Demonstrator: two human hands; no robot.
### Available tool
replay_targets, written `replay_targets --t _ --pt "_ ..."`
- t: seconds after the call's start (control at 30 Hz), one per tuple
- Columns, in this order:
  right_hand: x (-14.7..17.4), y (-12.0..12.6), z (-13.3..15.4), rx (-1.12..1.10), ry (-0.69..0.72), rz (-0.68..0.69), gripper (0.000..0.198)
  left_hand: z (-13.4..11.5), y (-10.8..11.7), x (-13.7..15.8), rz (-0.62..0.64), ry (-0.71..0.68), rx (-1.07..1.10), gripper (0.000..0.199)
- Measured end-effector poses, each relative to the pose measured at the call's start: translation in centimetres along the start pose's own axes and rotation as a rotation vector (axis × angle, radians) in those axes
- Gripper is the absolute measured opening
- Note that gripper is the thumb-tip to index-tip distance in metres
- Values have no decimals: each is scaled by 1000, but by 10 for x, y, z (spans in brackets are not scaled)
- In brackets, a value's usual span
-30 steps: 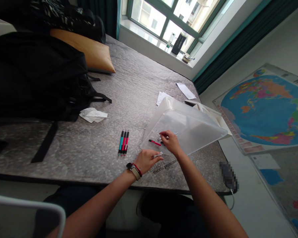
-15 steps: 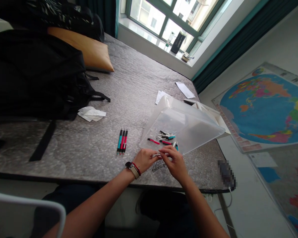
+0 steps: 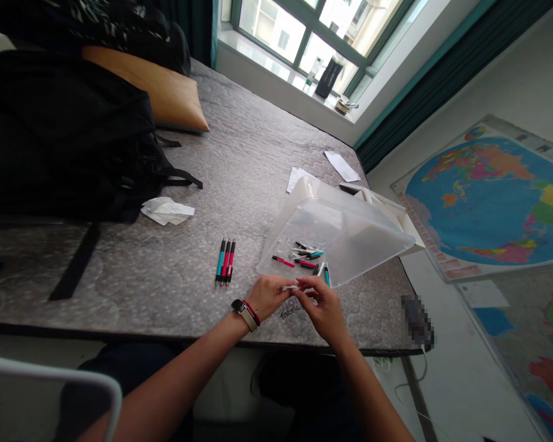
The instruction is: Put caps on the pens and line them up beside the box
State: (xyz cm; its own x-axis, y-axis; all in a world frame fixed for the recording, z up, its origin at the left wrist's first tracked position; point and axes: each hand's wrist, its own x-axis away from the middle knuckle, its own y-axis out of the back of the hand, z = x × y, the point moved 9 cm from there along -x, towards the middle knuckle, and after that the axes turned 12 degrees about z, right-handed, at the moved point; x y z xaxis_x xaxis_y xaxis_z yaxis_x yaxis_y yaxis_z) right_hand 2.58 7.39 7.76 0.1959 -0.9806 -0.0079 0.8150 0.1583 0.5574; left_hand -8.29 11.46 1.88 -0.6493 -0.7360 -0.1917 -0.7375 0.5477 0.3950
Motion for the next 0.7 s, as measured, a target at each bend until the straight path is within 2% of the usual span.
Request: replay_targets --t 0.23,0.53,0.63,0.7 --pt "5 -2 11 100 52 -10 17 -5 -1 2 -3 -68 -1 24" --pt "8 -1 5 39 29 -74 15 -3 1 2 -10 -12 16 21" --pt "8 6 -6 -25 -8 -106 18 0 1 2 7 63 -18 36" --pt "7 11 -11 20 -24 -107 18 0 1 3 16 86 -55 43"
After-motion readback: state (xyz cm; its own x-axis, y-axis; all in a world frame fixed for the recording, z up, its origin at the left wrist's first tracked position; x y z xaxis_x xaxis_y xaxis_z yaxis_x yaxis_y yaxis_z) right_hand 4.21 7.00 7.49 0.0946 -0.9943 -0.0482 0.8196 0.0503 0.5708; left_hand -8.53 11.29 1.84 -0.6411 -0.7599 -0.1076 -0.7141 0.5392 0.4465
